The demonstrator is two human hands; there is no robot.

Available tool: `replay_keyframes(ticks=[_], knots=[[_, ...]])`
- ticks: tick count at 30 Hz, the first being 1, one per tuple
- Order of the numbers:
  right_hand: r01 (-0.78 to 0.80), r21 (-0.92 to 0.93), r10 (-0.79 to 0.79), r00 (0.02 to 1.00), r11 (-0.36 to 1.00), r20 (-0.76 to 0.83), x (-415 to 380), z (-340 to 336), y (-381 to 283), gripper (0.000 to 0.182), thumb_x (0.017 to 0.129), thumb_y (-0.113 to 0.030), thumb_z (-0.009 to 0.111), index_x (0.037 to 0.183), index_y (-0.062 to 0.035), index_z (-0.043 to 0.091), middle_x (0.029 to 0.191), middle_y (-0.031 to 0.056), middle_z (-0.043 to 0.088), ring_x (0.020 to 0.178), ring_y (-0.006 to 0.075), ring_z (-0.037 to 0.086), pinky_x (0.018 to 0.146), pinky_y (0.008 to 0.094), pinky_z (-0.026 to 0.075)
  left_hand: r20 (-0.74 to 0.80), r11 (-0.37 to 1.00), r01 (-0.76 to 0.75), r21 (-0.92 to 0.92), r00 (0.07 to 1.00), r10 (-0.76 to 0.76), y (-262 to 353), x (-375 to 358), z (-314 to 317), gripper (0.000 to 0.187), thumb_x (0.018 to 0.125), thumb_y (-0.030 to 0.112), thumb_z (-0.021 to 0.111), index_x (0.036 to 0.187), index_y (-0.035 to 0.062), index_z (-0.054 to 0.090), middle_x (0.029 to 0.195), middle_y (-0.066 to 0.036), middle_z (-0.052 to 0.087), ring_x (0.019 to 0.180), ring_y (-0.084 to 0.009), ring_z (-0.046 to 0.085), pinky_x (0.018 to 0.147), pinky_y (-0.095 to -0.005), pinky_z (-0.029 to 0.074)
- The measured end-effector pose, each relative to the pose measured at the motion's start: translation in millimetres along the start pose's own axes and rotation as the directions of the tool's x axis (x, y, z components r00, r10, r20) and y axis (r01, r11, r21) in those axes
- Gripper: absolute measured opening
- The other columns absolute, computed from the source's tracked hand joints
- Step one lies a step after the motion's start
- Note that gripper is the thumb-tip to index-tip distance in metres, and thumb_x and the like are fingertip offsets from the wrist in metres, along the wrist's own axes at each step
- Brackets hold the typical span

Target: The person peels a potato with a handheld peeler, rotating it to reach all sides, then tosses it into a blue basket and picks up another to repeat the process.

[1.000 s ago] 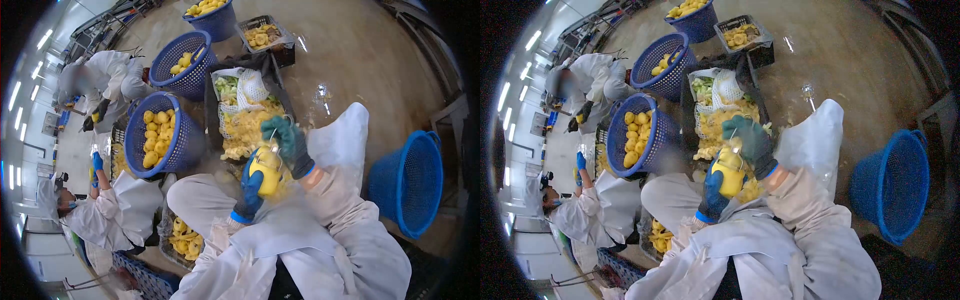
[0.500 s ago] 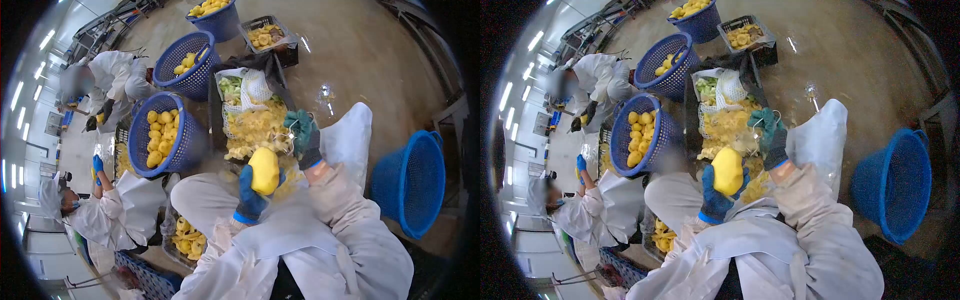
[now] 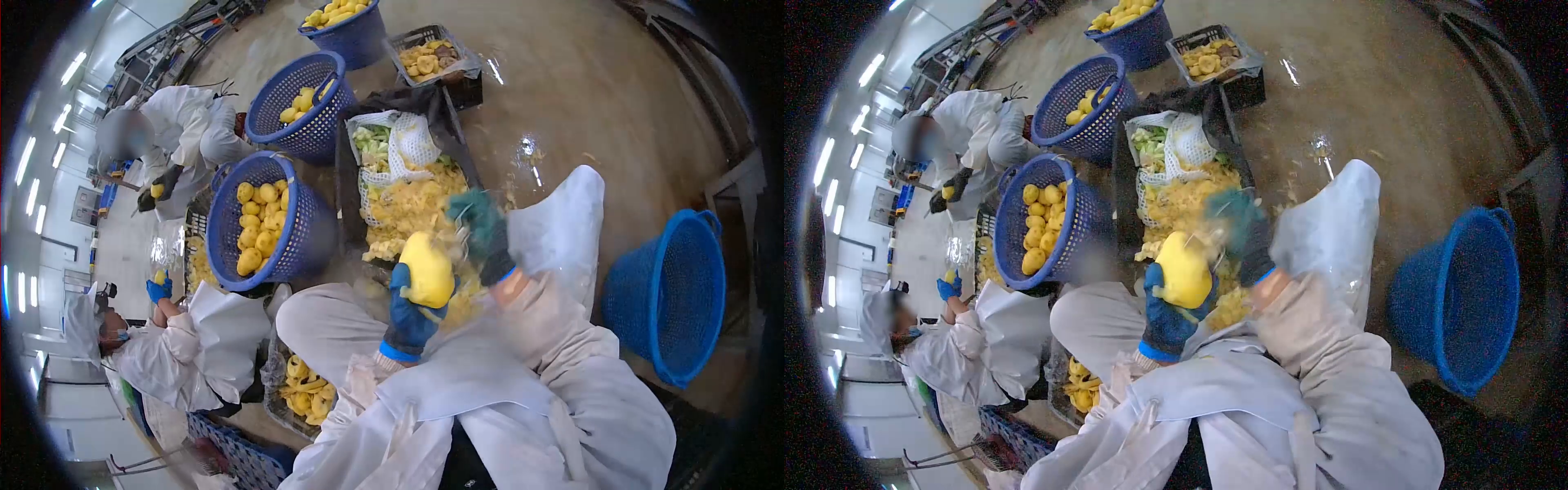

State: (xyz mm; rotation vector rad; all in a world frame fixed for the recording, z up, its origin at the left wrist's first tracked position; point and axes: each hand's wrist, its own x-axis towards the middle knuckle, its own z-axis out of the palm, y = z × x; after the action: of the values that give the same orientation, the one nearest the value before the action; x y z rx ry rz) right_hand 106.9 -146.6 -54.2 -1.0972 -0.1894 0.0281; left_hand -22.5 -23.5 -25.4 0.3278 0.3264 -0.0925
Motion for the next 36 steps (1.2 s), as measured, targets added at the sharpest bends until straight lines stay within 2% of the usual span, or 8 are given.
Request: replay_keyframes(ticks=[2,11,14,15,21,23,33,36], knots=[[-0.088,0.405,0.157,0.977,0.91,-0.142,25.1,-34.3,22.7,0.035,0.096,-0.037,0.048,0.097,-0.0033,0.058,0.088,0.0057,0.062,0.08,0.0125,0.058,0.069,0.0258,0.047,-0.006,0.999,-0.013,-0.031,1.0,0.013,7.0,-2.7,-4.1,0.058,0.089,0.041,0.056,0.136,0.0099,0.04,0.13,-0.013,0.05,0.118,-0.0283,0.05,0.098,-0.0464,0.043],[-0.359,0.279,0.337,0.933,0.891,0.126,-23.3,38.3,-28.3,0.023,0.096,-0.022,0.049,0.098,-0.0013,0.059,0.092,0.0106,0.065,0.078,0.0185,0.061,0.071,0.0302,0.049,0.047,0.891,-0.253,0.378,0.966,0.254,4.6,-5.3,9.8,0.055,0.09,0.034,0.054,0.136,0.0085,0.038,0.126,-0.013,0.051,0.114,-0.0296,0.053,0.095,-0.0453,0.047],[0.169,-0.393,-0.179,0.984,0.904,0.011,16.5,-10.0,8.6,0.027,0.098,-0.025,0.046,0.097,-0.0012,0.06,0.09,0.0105,0.065,0.078,0.0179,0.061,0.072,0.0288,0.048,0.059,0.989,-0.122,0.083,0.991,0.118,4.6,-9.4,19.4,0.057,0.089,0.037,0.055,0.135,0.007,0.039,0.126,-0.014,0.051,0.114,-0.0299,0.053,0.095,-0.0453,0.047],[-0.073,0.294,0.111,0.987,0.953,-0.114,29.0,-22.2,11.7,0.029,0.098,-0.024,0.043,0.098,-0.0011,0.06,0.091,0.0098,0.065,0.079,0.0173,0.061,0.073,0.0291,0.047,0.083,0.996,-0.078,0.037,0.994,0.075,6.3,-11.0,19.4,0.058,0.088,0.038,0.056,0.134,0.0067,0.04,0.126,-0.014,0.051,0.114,-0.0299,0.053,0.096,-0.0455,0.046],[-0.146,0.432,0.032,0.965,0.89,0.261,9.6,-5.7,26.5,0.036,0.1,-0.029,0.036,0.106,-0.0014,0.058,0.099,0.0095,0.064,0.083,0.019,0.061,0.076,0.0339,0.048,-0.051,0.999,-0.017,0.034,0.999,0.018,-2.2,-9.6,22.2,0.061,0.083,0.042,0.059,0.131,0.0065,0.044,0.124,-0.015,0.053,0.114,-0.0315,0.053,0.095,-0.0455,0.047],[-0.09,0.179,0.121,0.977,0.98,-0.175,21.8,-16.2,15.3,0.029,0.097,-0.026,0.044,0.097,-0.0015,0.059,0.091,0.0085,0.064,0.075,0.0159,0.06,0.07,0.0283,0.048,-0.039,1.0,0.007,0.019,0.999,-0.006,0.5,-10.6,19.7,0.061,0.083,0.043,0.059,0.13,0.0074,0.045,0.123,-0.014,0.053,0.112,-0.0304,0.054,0.093,-0.0449,0.048],[0.472,-0.248,-0.362,0.85,0.846,0.382,17.3,-9.7,-2.3,0.024,0.094,-0.021,0.048,0.105,-0.0033,0.06,0.098,0.0094,0.064,0.088,0.0199,0.062,0.078,0.0334,0.05,-0.039,0.993,0.079,0.087,0.996,-0.075,3.6,-9.8,17.1,0.061,0.084,0.048,0.053,0.131,0.01,0.045,0.123,-0.015,0.055,0.11,-0.0306,0.056,0.091,-0.0463,0.049],[-0.015,-0.071,0.043,0.905,0.997,0.422,-8.1,10.9,-11.1,0.038,0.087,-0.031,0.061,0.113,-0.0047,0.057,0.106,0.0127,0.062,0.094,0.0236,0.061,0.085,0.0364,0.05,-0.075,0.988,0.096,0.12,0.993,-0.087,-0.5,-7.6,16.4,0.062,0.084,0.047,0.054,0.133,0.0108,0.044,0.126,-0.016,0.053,0.114,-0.0329,0.054,0.098,-0.0489,0.044]])
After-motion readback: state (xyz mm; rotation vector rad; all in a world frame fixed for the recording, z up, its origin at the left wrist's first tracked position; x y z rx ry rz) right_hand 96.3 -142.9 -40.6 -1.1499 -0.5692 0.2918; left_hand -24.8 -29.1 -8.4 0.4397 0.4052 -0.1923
